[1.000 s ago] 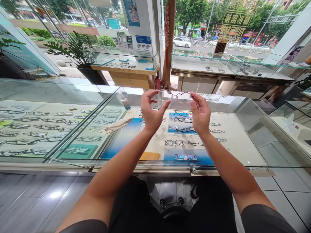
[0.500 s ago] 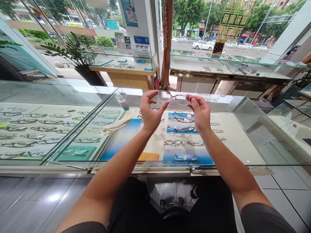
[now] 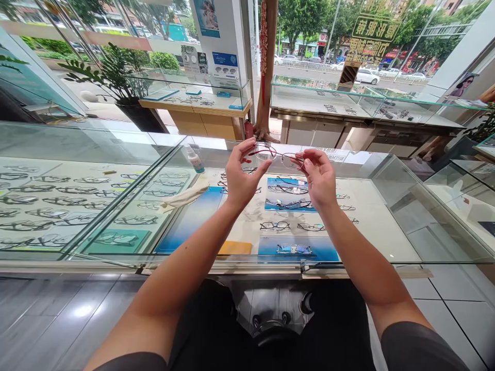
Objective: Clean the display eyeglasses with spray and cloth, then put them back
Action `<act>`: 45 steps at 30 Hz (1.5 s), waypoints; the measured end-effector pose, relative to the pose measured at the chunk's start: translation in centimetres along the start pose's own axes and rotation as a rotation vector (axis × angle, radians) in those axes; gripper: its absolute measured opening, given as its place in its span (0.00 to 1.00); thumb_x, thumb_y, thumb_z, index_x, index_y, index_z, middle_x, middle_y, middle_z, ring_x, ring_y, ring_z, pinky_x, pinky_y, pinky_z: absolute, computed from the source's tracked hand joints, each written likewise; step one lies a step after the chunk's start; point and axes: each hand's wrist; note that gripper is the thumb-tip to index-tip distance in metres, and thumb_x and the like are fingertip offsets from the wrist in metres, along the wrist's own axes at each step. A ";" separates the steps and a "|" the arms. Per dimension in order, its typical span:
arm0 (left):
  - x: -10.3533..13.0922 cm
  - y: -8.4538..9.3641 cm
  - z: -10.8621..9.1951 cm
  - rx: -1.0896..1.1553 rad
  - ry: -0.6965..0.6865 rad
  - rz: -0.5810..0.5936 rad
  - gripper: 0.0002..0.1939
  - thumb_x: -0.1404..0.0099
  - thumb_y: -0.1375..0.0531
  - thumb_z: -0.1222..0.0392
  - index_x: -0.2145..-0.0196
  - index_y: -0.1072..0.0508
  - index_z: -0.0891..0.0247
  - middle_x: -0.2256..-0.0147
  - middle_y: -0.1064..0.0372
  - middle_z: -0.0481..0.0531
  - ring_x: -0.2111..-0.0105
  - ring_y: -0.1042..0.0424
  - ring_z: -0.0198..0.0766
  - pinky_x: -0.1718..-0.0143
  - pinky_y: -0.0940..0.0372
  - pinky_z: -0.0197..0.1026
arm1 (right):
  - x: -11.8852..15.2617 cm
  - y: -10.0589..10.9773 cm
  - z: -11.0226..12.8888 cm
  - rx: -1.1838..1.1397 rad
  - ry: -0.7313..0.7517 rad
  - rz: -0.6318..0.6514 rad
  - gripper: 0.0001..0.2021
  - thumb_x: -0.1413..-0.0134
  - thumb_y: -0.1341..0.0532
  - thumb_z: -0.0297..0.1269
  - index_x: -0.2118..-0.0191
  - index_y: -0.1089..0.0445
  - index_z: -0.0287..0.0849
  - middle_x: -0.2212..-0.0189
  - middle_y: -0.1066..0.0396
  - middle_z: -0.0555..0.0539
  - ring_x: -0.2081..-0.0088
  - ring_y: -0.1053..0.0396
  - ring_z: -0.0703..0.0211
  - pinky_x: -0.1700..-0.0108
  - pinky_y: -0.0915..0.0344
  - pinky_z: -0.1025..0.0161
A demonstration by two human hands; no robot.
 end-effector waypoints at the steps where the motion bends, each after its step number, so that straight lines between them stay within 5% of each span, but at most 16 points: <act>1: 0.0 0.1 -0.1 -0.011 -0.010 0.005 0.31 0.34 0.24 0.42 0.39 0.25 0.53 0.39 0.22 0.59 0.42 0.20 0.50 0.49 0.25 0.51 | 0.0 0.0 0.1 -0.014 -0.001 0.008 0.13 0.33 0.38 0.45 0.47 0.29 0.50 0.46 0.18 0.43 0.44 0.17 0.48 0.44 0.20 0.47; 5: -0.3 0.6 -1.0 -0.121 -0.084 0.036 0.29 0.32 0.25 0.44 0.38 0.24 0.55 0.40 0.20 0.59 0.41 0.20 0.50 0.46 0.26 0.51 | 0.0 0.5 1.1 0.028 0.039 0.012 0.11 0.34 0.41 0.40 0.50 0.26 0.50 0.48 0.17 0.45 0.47 0.18 0.50 0.41 0.23 0.46; 12: -0.2 1.1 -1.8 -0.302 -0.262 0.169 0.30 0.29 0.27 0.45 0.36 0.27 0.56 0.38 0.20 0.59 0.39 0.21 0.51 0.37 0.30 0.53 | 0.3 0.7 2.5 0.462 0.264 0.076 0.05 0.34 0.33 0.41 0.58 0.19 0.51 0.50 0.17 0.46 0.43 0.24 0.45 0.34 0.34 0.39; 21: -0.2 1.3 -2.4 -0.321 -0.240 0.260 0.28 0.29 0.27 0.50 0.36 0.26 0.57 0.39 0.20 0.59 0.41 0.20 0.51 0.37 0.31 0.53 | 0.2 0.6 2.1 0.467 0.198 0.196 0.05 0.34 0.33 0.38 0.61 0.18 0.51 0.50 0.17 0.47 0.42 0.26 0.44 0.32 0.37 0.37; 33: -0.2 0.7 -2.2 0.074 -0.030 0.348 0.30 0.32 0.27 0.57 0.36 0.27 0.60 0.41 0.21 0.60 0.48 0.16 0.44 0.42 0.22 0.50 | -0.1 0.7 1.2 0.186 -0.123 0.311 0.08 0.37 0.30 0.46 0.65 0.18 0.49 0.47 0.18 0.44 0.42 0.24 0.46 0.34 0.32 0.41; 37: -0.2 0.6 -2.1 0.172 0.024 0.377 0.30 0.33 0.27 0.57 0.36 0.28 0.59 0.41 0.21 0.60 0.49 0.16 0.44 0.42 0.21 0.51 | -0.1 0.5 1.3 0.036 -0.289 0.359 0.12 0.41 0.27 0.51 0.63 0.18 0.49 0.55 0.15 0.45 0.51 0.21 0.49 0.39 0.28 0.44; 41: -0.2 0.5 -1.8 0.160 0.077 0.379 0.34 0.34 0.26 0.55 0.34 0.31 0.56 0.39 0.23 0.61 0.47 0.17 0.46 0.44 0.23 0.50 | -0.2 0.4 1.2 -0.020 -0.342 0.284 0.12 0.45 0.24 0.51 0.64 0.17 0.49 0.59 0.15 0.46 0.53 0.21 0.51 0.40 0.27 0.48; 45: -0.1 0.4 -1.4 0.173 0.207 0.352 0.25 0.32 0.29 0.53 0.40 0.28 0.57 0.45 0.20 0.59 0.50 0.17 0.44 0.48 0.24 0.48 | -0.3 0.4 0.7 -0.105 -0.376 0.202 0.11 0.49 0.23 0.48 0.66 0.17 0.49 0.60 0.15 0.47 0.53 0.21 0.52 0.37 0.28 0.49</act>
Point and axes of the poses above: each hand's wrist, its own x-axis away from the middle knuckle, its own y-axis out of the back of the hand, z = x × y
